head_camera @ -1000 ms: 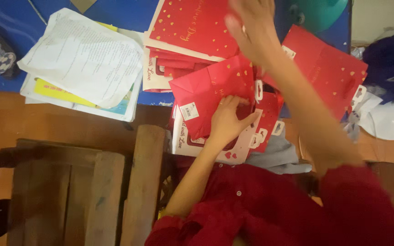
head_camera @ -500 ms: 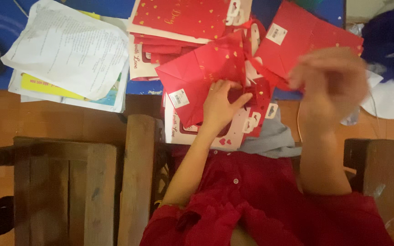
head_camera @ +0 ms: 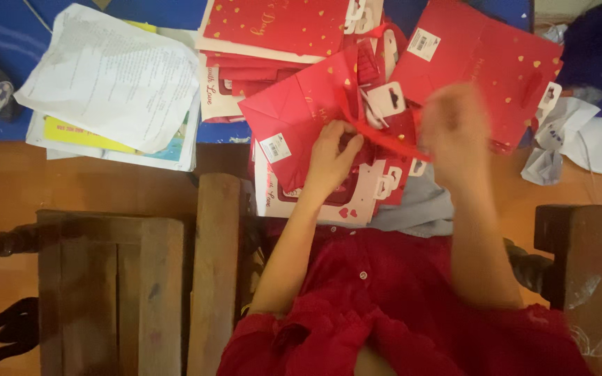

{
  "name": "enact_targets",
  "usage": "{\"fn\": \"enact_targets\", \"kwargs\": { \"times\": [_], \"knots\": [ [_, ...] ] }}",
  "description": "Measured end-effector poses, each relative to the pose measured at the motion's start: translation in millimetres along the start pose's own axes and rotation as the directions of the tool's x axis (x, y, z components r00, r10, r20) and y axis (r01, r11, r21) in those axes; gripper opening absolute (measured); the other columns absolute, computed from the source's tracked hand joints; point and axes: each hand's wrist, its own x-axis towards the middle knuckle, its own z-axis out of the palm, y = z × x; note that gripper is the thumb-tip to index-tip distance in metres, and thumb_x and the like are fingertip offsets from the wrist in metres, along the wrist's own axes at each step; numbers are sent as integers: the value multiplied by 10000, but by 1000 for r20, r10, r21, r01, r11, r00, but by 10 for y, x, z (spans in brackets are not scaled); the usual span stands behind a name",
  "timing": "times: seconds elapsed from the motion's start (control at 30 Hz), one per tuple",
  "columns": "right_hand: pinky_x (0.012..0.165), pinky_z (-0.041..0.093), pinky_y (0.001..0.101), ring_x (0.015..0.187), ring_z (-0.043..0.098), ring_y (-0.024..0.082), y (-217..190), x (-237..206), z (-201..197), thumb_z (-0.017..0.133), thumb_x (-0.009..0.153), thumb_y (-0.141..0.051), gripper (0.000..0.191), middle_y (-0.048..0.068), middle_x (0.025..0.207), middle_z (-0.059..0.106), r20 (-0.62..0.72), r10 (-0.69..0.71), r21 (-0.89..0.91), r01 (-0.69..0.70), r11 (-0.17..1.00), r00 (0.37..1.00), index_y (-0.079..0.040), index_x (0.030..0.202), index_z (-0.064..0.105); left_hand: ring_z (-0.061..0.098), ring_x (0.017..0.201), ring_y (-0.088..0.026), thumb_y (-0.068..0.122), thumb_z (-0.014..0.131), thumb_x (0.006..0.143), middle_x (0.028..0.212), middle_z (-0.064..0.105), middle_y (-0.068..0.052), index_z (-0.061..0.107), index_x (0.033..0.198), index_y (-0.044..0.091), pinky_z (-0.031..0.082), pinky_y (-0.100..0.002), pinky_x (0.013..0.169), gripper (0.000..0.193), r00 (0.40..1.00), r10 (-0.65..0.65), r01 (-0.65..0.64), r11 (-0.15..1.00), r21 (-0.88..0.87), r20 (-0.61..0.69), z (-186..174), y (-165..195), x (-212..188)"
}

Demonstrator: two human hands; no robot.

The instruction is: The person assembles red Valentine's Day gift bags by threading white handles through the bag slots and securing them with red ribbons. The person works on multiple bags one at a time, placing each completed bag aside.

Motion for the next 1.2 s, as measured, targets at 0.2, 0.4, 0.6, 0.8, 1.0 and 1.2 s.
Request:
{"fn": "enact_targets", "kwargs": {
  "times": [0.2,0.4,0.6,0.8,1.0,1.2],
  "knots": [
    [645,462,288,753,554,86,-182,-4,-63,665,994,-80,70,1,904,630,204,53,-92,-35,995,978,-93,1061,654,671,878,-236,116,696,925,981,651,-113,635,1032,3,524,-334,767,167,1000,13,-13,999,-38,5,-26,-21,2],
    [704,529,440,816,697,369,189,8,318,664,1022,-144,109,171,934,717,286,-365,-485,462,742,886,-55,1082,642,699,906,-217,59,684,932,999,676,-114,666,1065,9,546,-323,813,143,999,43,-42,997,-69,7,-48,-12,-10],
    [665,520,490,742,691,390,245,90,-208,629,1098,-211,158,180,855,695,155,-240,-772,269,576,958,-64,1154,637,700,874,-187,96,703,955,979,678,-97,652,1058,6,548,-314,776,146,1000,-17,18,995,-95,7,-27,-10,-18],
    [806,527,452,952,687,354,133,41,-267,666,1092,-137,82,134,1066,691,132,-487,-715,424,556,863,-60,1112,648,687,832,-155,89,705,931,945,703,-81,664,1165,5,557,-289,740,252,999,-43,43,990,-131,0,0,-50,-15],
    [787,528,405,937,666,321,79,-16,267,709,969,-112,91,116,1010,680,321,-434,-485,540,688,842,-61,1037,677,701,853,-156,65,698,922,959,708,-90,665,1191,1,565,-279,753,278,998,-64,64,987,-147,7,1,-77,-11],
    [703,550,354,834,732,258,34,-84,303,661,962,-158,129,84,894,735,398,-32,-287,158,945,917,-82,1062,632,712,869,-158,87,707,940,990,704,-92,672,1158,3,576,-289,762,236,999,-41,41,989,-142,3,-5,-51,-9]
  ]
}}
